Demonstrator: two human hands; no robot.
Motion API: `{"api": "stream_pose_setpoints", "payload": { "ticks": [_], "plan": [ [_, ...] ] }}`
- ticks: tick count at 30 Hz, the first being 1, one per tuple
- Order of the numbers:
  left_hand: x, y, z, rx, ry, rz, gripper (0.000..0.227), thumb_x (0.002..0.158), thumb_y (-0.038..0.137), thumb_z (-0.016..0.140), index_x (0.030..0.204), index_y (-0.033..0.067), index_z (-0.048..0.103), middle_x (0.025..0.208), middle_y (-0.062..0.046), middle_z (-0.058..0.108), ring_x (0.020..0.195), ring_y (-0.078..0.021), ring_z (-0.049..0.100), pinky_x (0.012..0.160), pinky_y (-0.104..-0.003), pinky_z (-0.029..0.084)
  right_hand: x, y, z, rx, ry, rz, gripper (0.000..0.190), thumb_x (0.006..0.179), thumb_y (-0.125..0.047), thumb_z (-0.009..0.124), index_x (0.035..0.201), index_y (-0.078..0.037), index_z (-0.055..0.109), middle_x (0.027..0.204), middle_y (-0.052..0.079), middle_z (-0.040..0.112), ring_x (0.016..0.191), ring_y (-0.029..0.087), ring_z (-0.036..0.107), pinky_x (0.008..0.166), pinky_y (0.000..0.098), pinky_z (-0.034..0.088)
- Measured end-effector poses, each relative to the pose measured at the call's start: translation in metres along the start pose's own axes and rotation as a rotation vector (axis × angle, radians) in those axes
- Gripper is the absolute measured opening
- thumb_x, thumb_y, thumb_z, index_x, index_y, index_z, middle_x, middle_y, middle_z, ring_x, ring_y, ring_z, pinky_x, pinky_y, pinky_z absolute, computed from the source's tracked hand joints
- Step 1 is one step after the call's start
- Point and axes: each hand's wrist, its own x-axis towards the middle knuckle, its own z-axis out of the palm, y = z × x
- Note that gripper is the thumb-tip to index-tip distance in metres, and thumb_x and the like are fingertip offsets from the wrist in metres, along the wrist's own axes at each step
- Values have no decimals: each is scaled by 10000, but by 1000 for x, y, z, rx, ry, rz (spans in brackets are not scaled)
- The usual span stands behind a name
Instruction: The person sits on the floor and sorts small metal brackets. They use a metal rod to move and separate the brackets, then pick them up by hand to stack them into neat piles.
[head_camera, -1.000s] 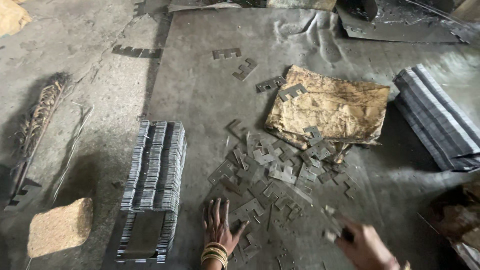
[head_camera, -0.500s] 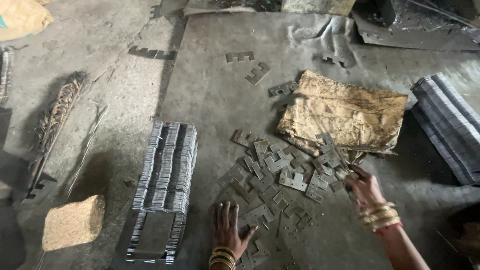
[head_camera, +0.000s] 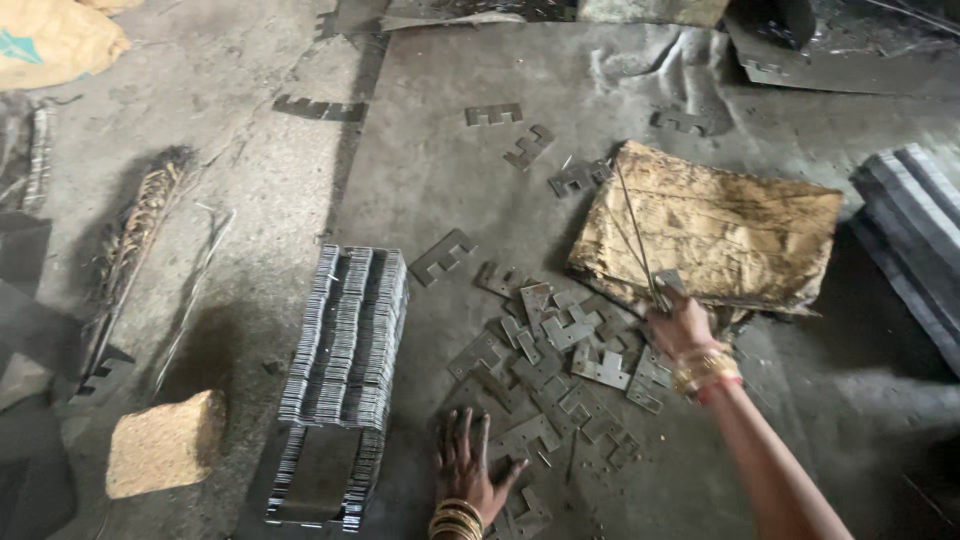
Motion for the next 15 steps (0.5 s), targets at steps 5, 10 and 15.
{"api": "stream_pose_setpoints", "payload": {
  "ticks": [5, 10, 15],
  "plan": [
    [3, -2, 2, -26, -111, -57, 1030, 814, 730, 654, 1525, 90, 275, 1651, -202, 190, 1508, -476, 123, 1141, -622, 110, -38, -8, -47, 232, -239, 37, 617, 800, -270, 741, 1398, -170, 628, 899, 146, 817, 588, 194, 703, 495, 337, 608],
    [0, -8, 17, 5, -145, -73, 1046, 829, 765, 615, 1565, 102, 281, 1622, -200, 201, 1479, -457, 130, 1136, -657, 148, 28, -68, -1, 141, -243, 139, 625, 942, -247, 678, 1537, -216, 490, 725, 207, 750, 471, 191, 581, 413, 323, 510],
    [0, -18, 41, 66, 222, 116, 1041, 800, 808, 603, 1503, 70, 392, 1543, -228, 333, 1436, -469, 259, 1124, -667, 196, 142, -146, 72, 217, 253, -170, 607, 853, -340, 815, 1376, -90, 635, 761, 199, 710, 638, 286, 659, 584, 433, 553]
  ]
}}
